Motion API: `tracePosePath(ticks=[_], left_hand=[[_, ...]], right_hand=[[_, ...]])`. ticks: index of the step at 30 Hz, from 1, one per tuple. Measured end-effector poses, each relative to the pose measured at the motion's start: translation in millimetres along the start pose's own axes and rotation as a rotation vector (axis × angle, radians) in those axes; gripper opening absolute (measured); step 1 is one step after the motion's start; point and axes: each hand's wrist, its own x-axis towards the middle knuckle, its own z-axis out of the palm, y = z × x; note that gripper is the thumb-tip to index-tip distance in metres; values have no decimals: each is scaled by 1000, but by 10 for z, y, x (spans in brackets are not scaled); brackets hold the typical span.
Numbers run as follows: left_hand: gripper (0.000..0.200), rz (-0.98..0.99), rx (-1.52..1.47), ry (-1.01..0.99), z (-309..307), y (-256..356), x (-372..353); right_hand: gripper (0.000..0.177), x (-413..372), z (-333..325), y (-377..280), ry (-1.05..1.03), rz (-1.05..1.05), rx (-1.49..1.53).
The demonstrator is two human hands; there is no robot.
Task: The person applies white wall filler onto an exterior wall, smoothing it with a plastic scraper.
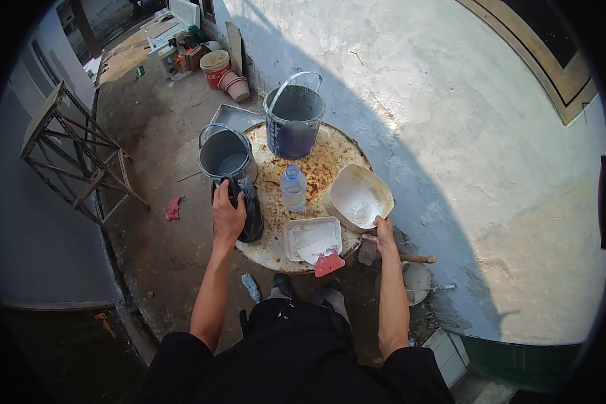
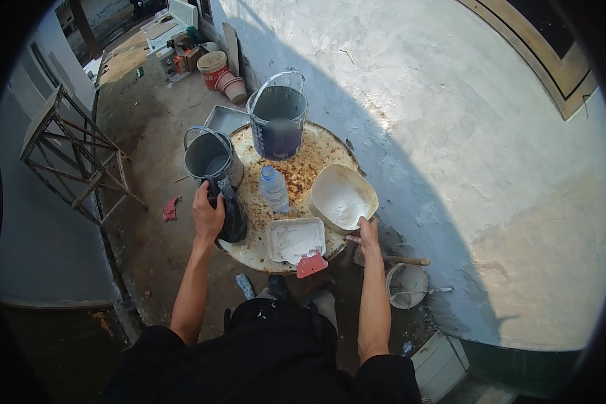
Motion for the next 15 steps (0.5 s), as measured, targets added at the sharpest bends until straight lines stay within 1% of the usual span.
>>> tracePosePath(ticks=[2,5,8,11,15], left_hand=[[47,-87,-32,-49,-111,107,-18],[48,-45,-18,1,-159,104,-48],[48,-199,-188,-39,-223,149,-100],[47,-253,-268,-30,-222,110,-207],[41,-150,-289,82,-187,36,-381]], right_hand=[[46,3,-23,-22,-103,30,-19],[47,-32,-18,-60,-144,35,-68],[65,-173,53,-126,-34,76,29],[65,-51,-75,-91,-162,38,203],[65,-24,-265,-99,-105,10,261]])
